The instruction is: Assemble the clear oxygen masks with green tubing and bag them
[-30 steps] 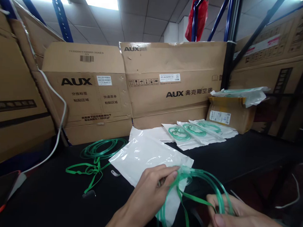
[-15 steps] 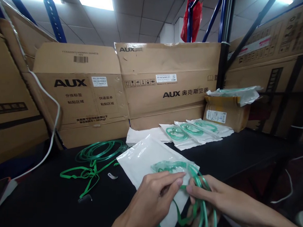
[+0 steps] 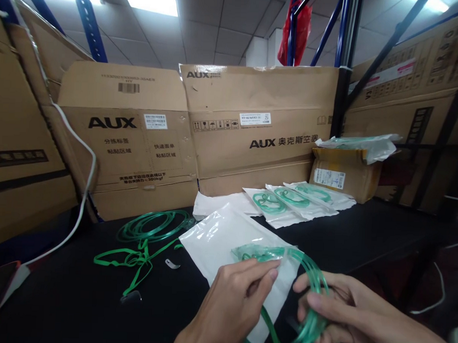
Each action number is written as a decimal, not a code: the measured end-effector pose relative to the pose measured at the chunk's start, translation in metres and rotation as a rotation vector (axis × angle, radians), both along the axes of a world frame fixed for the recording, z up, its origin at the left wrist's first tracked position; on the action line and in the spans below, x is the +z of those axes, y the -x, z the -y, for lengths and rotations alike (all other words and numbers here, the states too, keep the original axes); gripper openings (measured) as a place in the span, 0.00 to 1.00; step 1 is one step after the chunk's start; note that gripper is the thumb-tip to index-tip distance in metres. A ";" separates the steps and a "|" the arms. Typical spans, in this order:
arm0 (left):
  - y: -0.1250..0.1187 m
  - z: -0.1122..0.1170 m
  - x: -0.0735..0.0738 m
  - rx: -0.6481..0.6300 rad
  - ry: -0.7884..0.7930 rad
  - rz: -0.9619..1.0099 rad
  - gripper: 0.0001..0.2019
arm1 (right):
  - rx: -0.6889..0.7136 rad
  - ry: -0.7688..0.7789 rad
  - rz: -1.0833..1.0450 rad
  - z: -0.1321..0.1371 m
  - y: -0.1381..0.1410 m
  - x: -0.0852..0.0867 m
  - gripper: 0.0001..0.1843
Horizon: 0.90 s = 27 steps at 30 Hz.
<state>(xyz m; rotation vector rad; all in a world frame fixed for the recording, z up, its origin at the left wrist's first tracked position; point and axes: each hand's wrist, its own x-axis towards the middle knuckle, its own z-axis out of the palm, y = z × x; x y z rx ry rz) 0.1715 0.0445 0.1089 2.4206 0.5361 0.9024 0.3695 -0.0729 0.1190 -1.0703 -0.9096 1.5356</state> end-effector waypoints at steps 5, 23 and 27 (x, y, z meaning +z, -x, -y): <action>0.003 -0.001 -0.003 -0.023 -0.057 0.018 0.17 | -0.106 -0.116 0.167 -0.015 0.006 -0.017 0.29; -0.001 0.001 -0.001 -0.061 -0.058 0.006 0.15 | -0.060 -0.004 0.080 -0.008 0.025 -0.009 0.39; -0.001 -0.001 -0.002 -0.036 -0.023 0.029 0.15 | -0.009 -0.027 -0.013 0.007 0.022 -0.001 0.43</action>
